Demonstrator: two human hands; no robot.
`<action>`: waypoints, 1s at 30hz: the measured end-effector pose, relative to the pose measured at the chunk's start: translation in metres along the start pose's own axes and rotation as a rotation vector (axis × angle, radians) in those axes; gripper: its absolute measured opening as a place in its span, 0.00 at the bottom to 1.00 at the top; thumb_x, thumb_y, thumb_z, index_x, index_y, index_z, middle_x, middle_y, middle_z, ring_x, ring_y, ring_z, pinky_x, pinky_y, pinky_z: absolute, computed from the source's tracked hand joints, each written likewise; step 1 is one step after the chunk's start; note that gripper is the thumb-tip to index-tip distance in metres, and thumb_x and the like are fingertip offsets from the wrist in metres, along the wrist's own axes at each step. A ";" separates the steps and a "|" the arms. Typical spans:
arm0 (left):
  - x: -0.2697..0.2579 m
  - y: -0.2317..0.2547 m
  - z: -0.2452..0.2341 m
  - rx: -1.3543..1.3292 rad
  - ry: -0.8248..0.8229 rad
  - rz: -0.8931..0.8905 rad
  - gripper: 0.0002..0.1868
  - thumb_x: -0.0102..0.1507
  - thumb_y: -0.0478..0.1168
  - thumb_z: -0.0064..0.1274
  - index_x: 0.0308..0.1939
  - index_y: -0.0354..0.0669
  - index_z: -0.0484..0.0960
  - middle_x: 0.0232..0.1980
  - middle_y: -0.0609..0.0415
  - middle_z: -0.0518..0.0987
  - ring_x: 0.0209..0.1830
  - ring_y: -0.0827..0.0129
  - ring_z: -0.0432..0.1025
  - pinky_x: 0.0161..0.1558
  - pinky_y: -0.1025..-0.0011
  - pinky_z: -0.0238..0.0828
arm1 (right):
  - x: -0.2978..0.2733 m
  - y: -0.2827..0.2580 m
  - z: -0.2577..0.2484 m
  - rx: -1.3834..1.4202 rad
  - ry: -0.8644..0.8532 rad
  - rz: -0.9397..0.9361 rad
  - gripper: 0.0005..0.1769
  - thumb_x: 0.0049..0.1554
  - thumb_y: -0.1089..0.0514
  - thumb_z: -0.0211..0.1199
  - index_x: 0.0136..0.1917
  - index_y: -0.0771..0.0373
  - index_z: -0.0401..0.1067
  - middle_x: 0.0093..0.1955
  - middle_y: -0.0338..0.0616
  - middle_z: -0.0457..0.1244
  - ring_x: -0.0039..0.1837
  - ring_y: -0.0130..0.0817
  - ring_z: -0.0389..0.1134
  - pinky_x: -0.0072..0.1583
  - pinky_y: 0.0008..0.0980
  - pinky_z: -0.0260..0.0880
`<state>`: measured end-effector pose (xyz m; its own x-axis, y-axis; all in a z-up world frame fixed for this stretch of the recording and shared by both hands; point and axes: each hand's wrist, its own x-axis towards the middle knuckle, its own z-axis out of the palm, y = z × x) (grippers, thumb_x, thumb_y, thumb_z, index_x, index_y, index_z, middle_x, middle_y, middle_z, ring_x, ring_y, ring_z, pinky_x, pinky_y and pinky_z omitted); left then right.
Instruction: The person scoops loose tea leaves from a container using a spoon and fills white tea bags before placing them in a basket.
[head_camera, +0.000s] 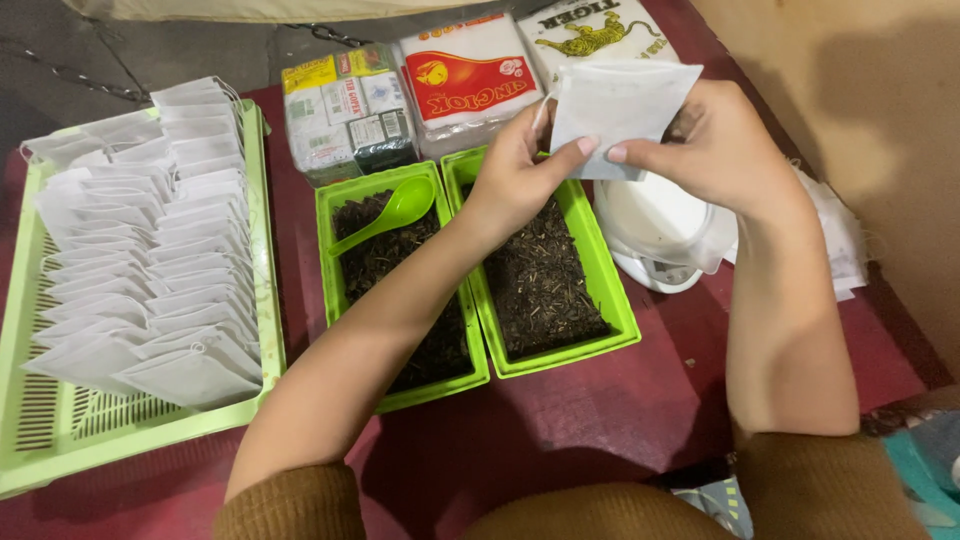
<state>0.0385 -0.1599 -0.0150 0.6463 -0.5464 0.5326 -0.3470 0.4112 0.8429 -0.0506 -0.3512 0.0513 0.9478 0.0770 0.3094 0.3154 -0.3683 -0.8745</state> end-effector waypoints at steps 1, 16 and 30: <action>0.002 -0.004 0.000 0.000 0.000 0.001 0.20 0.67 0.39 0.58 0.61 0.36 0.74 0.62 0.45 0.79 0.64 0.57 0.74 0.68 0.61 0.73 | 0.000 0.000 -0.001 0.000 -0.001 -0.001 0.22 0.55 0.68 0.70 0.63 0.68 0.71 0.63 0.45 0.67 0.63 0.29 0.67 0.66 0.30 0.71; 0.020 -0.018 0.016 0.239 0.053 -0.229 0.22 0.59 0.32 0.64 0.56 0.40 0.78 0.53 0.50 0.85 0.49 0.65 0.79 0.48 0.71 0.80 | -0.005 -0.008 -0.033 -0.079 -0.111 0.203 0.26 0.50 0.70 0.70 0.63 0.67 0.72 0.61 0.46 0.69 0.59 0.30 0.70 0.60 0.29 0.74; 0.034 -0.049 0.039 -0.133 -0.179 -0.088 0.27 0.55 0.32 0.71 0.54 0.43 0.75 0.52 0.55 0.82 0.51 0.70 0.77 0.52 0.71 0.78 | -0.013 -0.026 -0.054 -0.416 -0.198 0.320 0.36 0.49 0.63 0.71 0.70 0.63 0.67 0.67 0.41 0.67 0.63 0.32 0.66 0.62 0.35 0.66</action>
<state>0.0505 -0.2273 -0.0355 0.5349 -0.7006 0.4723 -0.1942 0.4421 0.8757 -0.0736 -0.3923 0.0899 0.9966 0.0588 -0.0580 0.0036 -0.7330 -0.6802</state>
